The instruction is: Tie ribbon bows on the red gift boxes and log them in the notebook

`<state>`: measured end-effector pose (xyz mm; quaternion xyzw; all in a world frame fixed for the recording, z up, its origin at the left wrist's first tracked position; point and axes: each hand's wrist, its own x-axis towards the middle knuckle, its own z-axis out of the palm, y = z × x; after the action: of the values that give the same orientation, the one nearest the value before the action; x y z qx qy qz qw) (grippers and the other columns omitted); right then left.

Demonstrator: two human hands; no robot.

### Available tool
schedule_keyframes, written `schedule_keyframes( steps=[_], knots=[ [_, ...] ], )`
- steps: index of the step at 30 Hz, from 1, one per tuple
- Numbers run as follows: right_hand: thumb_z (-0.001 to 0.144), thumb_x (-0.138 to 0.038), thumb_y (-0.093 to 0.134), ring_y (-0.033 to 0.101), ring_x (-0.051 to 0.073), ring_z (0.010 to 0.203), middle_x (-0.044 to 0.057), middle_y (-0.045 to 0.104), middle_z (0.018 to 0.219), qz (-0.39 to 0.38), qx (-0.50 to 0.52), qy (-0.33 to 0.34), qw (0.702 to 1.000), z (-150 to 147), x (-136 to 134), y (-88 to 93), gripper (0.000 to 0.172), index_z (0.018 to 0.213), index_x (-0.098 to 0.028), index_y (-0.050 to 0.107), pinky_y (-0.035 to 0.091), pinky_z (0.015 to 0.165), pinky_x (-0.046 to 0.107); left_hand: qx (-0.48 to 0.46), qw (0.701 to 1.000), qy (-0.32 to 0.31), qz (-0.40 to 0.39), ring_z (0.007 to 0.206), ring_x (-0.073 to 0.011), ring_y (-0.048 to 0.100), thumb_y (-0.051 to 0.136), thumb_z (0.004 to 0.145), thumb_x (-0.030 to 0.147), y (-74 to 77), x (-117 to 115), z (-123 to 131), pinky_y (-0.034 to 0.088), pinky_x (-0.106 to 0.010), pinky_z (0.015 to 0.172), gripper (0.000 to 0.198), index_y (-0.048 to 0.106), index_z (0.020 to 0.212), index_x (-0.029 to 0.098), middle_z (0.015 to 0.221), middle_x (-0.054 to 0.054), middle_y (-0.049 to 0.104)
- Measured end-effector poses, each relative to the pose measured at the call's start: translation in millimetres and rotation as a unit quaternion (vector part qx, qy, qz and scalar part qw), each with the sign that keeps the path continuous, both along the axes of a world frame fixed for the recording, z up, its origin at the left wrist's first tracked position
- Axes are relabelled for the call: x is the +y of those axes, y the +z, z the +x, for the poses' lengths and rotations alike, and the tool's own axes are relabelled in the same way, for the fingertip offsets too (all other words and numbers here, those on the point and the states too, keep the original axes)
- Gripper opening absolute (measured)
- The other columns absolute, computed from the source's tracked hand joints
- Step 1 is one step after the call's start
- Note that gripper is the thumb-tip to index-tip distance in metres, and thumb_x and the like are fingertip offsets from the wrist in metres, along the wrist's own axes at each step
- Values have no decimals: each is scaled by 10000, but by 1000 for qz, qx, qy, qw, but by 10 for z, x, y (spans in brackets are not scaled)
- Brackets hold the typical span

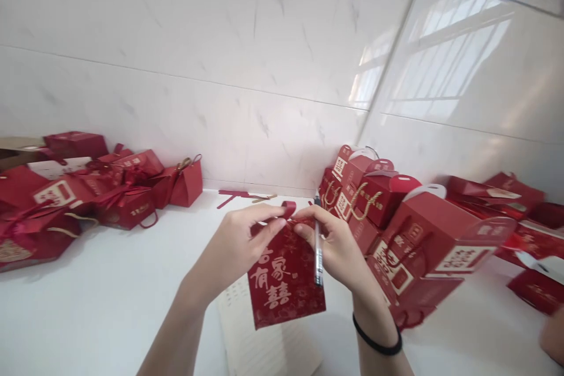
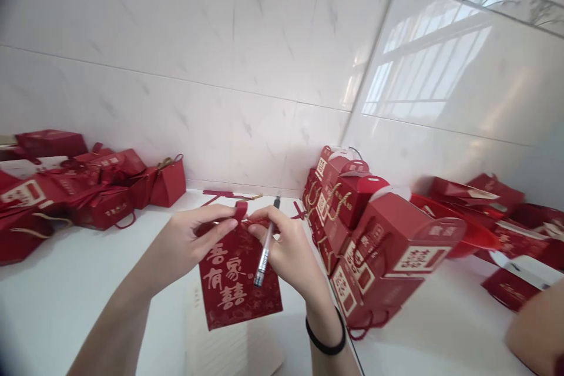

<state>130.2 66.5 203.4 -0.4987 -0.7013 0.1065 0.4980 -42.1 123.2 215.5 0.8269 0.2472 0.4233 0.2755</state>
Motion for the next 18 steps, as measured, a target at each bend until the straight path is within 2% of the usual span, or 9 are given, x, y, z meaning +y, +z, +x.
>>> schedule_keyframes(
  steps=[6, 8, 14, 18],
  knots=[
    [864, -391, 545, 599, 142, 654, -8, 647, 754, 12, -61, -42, 997, 7, 20, -58, 176, 864, -222, 593, 447, 554, 207, -53, 998, 24, 18, 897, -144, 637, 517, 857, 224, -4, -24, 46, 497, -256, 831, 223, 668, 1018, 196, 1004, -25, 694],
    [837, -405, 579, 619, 146, 657, -8, 663, 784, 45, -75, -68, 994, 5, 34, -83, 180, 880, -231, 587, 465, 545, 203, -63, 997, 33, 25, 845, -137, 636, 510, 853, 200, -5, -41, 70, 500, -250, 803, 214, 667, 999, 185, 965, -25, 694],
    [820, -486, 575, 572, 120, 477, -20, 662, 737, 157, -129, -113, 973, 8, 57, -122, 249, 892, -248, 603, 479, 490, 211, -69, 997, 41, 10, 810, -152, 616, 477, 860, 208, 7, -114, 96, 510, -271, 764, 250, 639, 1048, 177, 918, -40, 673],
    [829, -552, 523, 580, 134, 481, -13, 649, 697, 196, -145, -139, 960, 26, 63, -144, 322, 866, -243, 602, 472, 463, 228, -74, 997, 24, 22, 854, -155, 607, 465, 840, 166, 7, -148, 89, 516, -266, 790, 316, 610, 1120, 151, 1002, -74, 631]
  ],
)
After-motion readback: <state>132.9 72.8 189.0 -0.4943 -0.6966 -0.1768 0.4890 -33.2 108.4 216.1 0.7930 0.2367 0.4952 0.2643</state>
